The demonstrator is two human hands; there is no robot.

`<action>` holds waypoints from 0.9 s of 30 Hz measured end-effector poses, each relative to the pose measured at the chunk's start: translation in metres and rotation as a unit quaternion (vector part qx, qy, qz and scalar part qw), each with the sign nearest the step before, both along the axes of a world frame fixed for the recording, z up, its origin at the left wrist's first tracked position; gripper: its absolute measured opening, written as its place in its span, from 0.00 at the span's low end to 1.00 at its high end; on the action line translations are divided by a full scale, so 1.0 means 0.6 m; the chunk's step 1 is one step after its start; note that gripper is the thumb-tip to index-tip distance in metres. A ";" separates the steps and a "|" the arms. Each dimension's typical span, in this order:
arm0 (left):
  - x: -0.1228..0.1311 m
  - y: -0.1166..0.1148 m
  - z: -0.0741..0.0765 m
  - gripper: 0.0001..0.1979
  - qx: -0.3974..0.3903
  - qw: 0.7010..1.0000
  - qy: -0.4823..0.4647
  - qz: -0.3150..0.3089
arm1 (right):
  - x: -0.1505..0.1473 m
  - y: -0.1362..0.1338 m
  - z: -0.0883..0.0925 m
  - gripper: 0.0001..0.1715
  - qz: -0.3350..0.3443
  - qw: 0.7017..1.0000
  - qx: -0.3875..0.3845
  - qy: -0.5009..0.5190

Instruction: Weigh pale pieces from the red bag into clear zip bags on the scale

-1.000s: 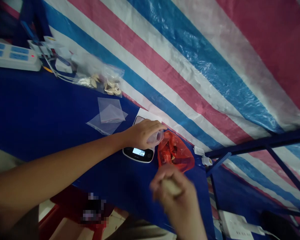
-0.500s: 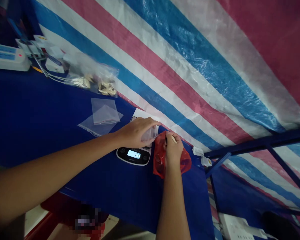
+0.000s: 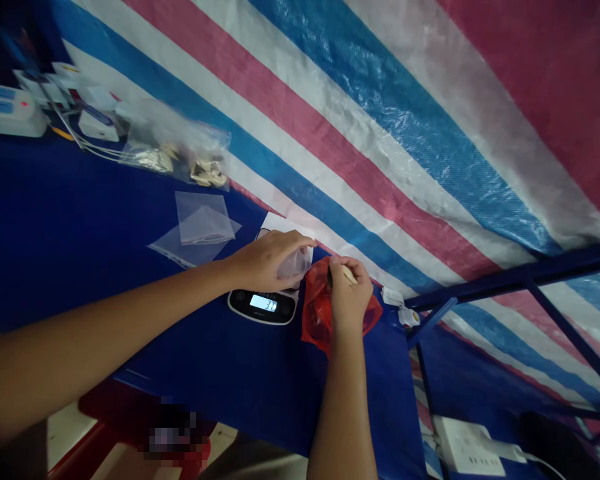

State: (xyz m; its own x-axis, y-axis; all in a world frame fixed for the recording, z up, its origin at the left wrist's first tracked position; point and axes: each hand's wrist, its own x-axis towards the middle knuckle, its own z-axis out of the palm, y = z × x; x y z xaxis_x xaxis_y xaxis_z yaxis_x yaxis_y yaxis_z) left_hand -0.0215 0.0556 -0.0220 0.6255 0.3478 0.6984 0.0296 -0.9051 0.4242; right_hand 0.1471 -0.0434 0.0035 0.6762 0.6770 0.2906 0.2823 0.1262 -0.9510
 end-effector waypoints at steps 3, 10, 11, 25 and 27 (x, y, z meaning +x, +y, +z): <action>0.003 -0.005 0.001 0.30 -0.005 1.000 0.005 -0.019 | -0.029 -0.002 0.004 0.17 -0.017 0.994 -0.002 -0.111; 0.001 -0.006 0.020 0.30 -0.119 0.989 -0.084 -0.037 | -0.041 -0.005 0.015 0.15 -0.078 0.992 0.067 -0.070; -0.001 0.000 0.024 0.30 -0.149 0.983 -0.106 -0.033 | -0.037 -0.004 0.015 0.15 -0.068 0.994 0.073 -0.034; -0.065 0.124 0.150 0.34 -0.197 0.960 -0.200 -0.006 | 0.077 0.008 -0.059 0.15 0.040 0.969 -0.198 0.143; -0.072 0.125 0.153 0.35 -0.207 0.959 -0.193 -0.002 | 0.083 0.007 -0.055 0.13 0.027 0.979 -0.167 0.116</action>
State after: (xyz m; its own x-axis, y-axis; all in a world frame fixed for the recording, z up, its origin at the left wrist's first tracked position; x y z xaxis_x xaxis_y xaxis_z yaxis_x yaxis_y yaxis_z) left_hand -0.0649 0.1307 0.0698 0.3504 0.6443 0.6798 -0.2041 -0.6558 0.7268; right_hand 0.1968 -0.0393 -0.0293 0.6585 0.7446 -0.1096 0.0551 -0.1929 -0.9797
